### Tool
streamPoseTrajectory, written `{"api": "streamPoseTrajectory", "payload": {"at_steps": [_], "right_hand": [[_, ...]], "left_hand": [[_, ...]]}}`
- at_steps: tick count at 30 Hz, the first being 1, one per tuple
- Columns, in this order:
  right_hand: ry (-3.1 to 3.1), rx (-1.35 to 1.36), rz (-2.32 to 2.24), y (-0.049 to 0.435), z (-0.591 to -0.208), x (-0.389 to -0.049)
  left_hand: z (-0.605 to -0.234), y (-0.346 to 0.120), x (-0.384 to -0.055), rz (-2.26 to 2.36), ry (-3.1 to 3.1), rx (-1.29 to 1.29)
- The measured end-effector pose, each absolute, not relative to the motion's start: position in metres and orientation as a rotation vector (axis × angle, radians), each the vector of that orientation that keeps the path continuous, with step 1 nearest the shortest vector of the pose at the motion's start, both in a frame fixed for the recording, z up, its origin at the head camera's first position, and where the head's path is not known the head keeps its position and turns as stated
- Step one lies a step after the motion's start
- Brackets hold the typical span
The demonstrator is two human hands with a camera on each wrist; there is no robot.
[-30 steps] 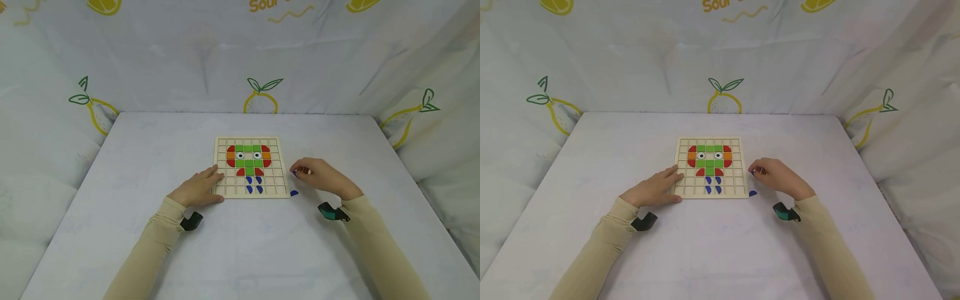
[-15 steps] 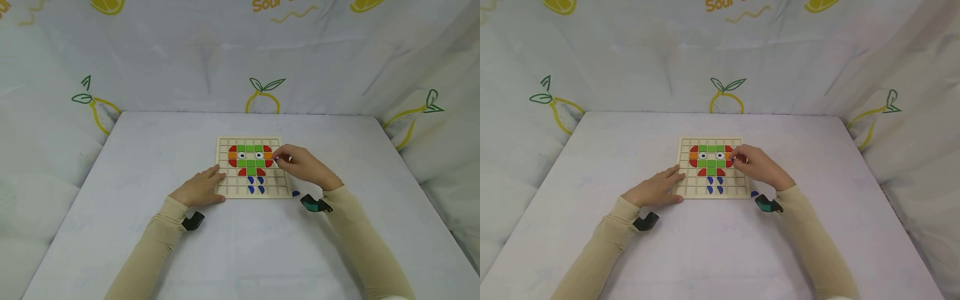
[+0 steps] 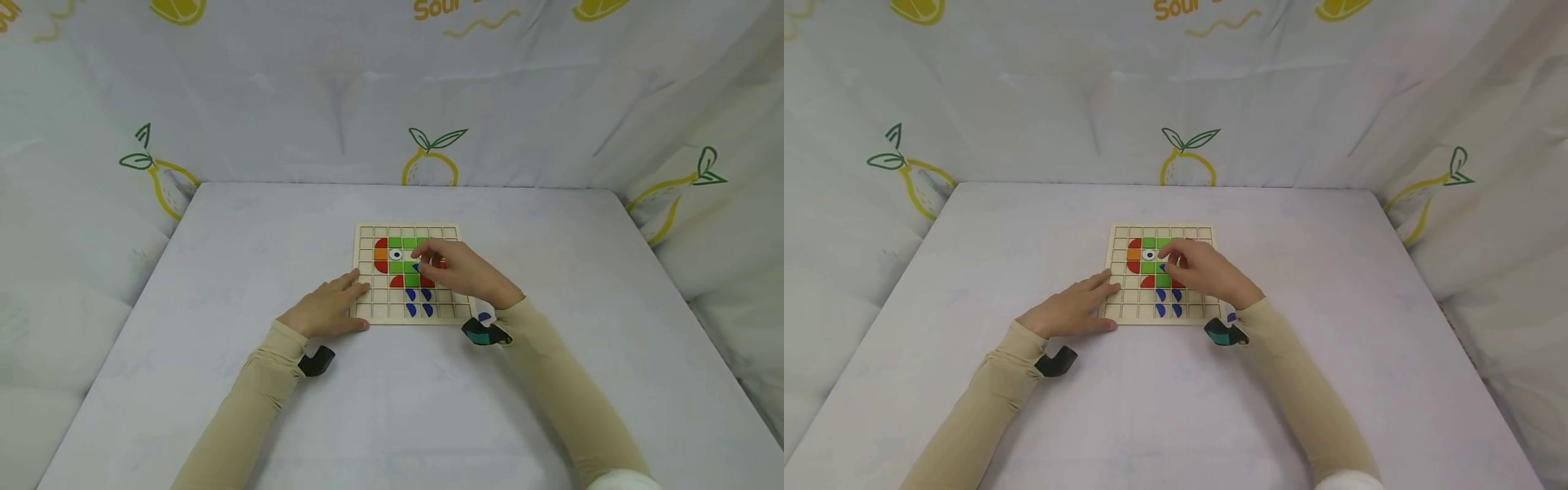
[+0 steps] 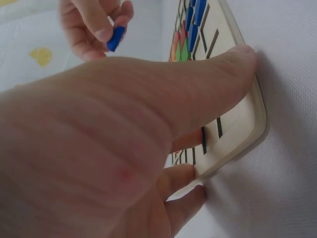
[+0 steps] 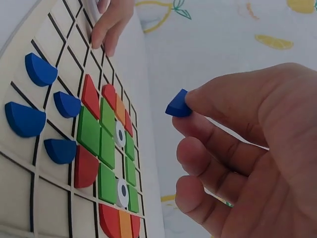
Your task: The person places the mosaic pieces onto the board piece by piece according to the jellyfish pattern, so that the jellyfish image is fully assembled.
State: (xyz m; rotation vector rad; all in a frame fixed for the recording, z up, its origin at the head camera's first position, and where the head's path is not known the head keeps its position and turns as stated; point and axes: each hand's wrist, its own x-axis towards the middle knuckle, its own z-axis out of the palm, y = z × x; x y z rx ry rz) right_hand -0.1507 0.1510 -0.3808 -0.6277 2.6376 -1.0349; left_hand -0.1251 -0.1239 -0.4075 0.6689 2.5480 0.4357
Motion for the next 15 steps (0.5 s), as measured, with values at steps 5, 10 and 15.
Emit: {"api": "streamPoseTrajectory", "payload": {"at_steps": [5,10,15], "right_hand": [[2.606,-0.658,-1.009,0.140,-0.387,-0.152],[2.608,-0.630,-0.976,0.129,-0.395,-0.153],[2.668,-0.580,-0.883,0.115,-0.402,-0.150]], "left_hand": [[-0.409,-0.124,-0.126,0.425,2.544,0.663],[-0.410,-0.124,-0.126,0.426,2.545,0.666],[-0.410,-0.125,-0.126,0.428,2.552,0.672]]}}
